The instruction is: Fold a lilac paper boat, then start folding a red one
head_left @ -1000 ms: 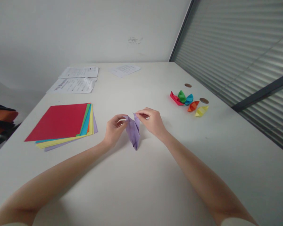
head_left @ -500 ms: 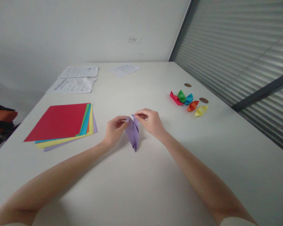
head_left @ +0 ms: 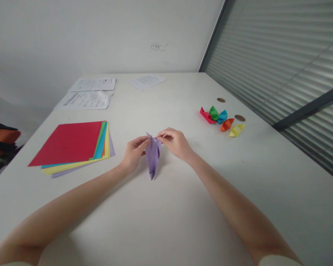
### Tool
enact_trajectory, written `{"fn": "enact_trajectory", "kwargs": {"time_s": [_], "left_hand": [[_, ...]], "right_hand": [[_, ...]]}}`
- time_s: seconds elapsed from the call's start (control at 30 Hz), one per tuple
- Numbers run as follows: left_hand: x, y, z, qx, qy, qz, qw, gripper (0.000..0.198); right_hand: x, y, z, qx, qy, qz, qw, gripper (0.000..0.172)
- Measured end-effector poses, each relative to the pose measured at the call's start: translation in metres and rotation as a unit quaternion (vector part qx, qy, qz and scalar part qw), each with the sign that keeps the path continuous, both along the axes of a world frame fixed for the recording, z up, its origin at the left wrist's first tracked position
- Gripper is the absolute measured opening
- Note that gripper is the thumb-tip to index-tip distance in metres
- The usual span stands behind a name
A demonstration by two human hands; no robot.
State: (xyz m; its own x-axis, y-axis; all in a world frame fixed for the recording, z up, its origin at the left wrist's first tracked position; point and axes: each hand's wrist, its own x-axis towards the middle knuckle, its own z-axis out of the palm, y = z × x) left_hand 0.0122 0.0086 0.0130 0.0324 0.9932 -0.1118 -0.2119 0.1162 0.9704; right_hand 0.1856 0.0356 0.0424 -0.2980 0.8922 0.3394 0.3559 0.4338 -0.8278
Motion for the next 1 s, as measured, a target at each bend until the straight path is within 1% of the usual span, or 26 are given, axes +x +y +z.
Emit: {"fn": "enact_trajectory", "kwargs": {"time_s": [0.17, 0.4, 0.5, 0.6, 0.73, 0.87, 1.0], "left_hand": [[0.0017, -0.0008, 0.0031, -0.010, 0.010, -0.015, 1.000, 0.034], [0.0000, 0.0016, -0.0027, -0.004, 0.058, -0.036, 0.998, 0.038], [-0.0006, 0.0010, -0.0024, -0.002, 0.051, -0.043, 0.998, 0.038], [-0.0008, 0.0000, -0.0008, -0.003, 0.030, -0.065, 0.997, 0.038], [0.0002, -0.0012, 0.0005, -0.002, 0.020, -0.077, 0.997, 0.038], [0.0005, -0.0006, -0.0003, -0.012, 0.011, -0.060, 0.998, 0.036], [-0.0009, 0.0016, -0.0027, -0.013, -0.002, -0.042, 0.999, 0.038]], "right_hand": [[0.0021, -0.0005, 0.0014, 0.036, -0.042, 0.024, 0.998, 0.010], [0.0033, -0.0030, 0.0052, 0.070, -0.096, 0.041, 0.992, 0.013], [0.0034, -0.0039, 0.0067, 0.082, -0.102, 0.044, 0.990, 0.011], [0.0040, -0.0034, 0.0067, 0.088, -0.106, 0.038, 0.990, 0.008], [0.0041, -0.0014, 0.0040, 0.076, -0.093, 0.027, 0.992, 0.005], [0.0020, -0.0020, 0.0029, 0.051, -0.050, 0.016, 0.997, 0.004], [-0.0002, -0.0049, 0.0045, 0.000, -0.036, -0.007, 0.999, 0.002]]}}
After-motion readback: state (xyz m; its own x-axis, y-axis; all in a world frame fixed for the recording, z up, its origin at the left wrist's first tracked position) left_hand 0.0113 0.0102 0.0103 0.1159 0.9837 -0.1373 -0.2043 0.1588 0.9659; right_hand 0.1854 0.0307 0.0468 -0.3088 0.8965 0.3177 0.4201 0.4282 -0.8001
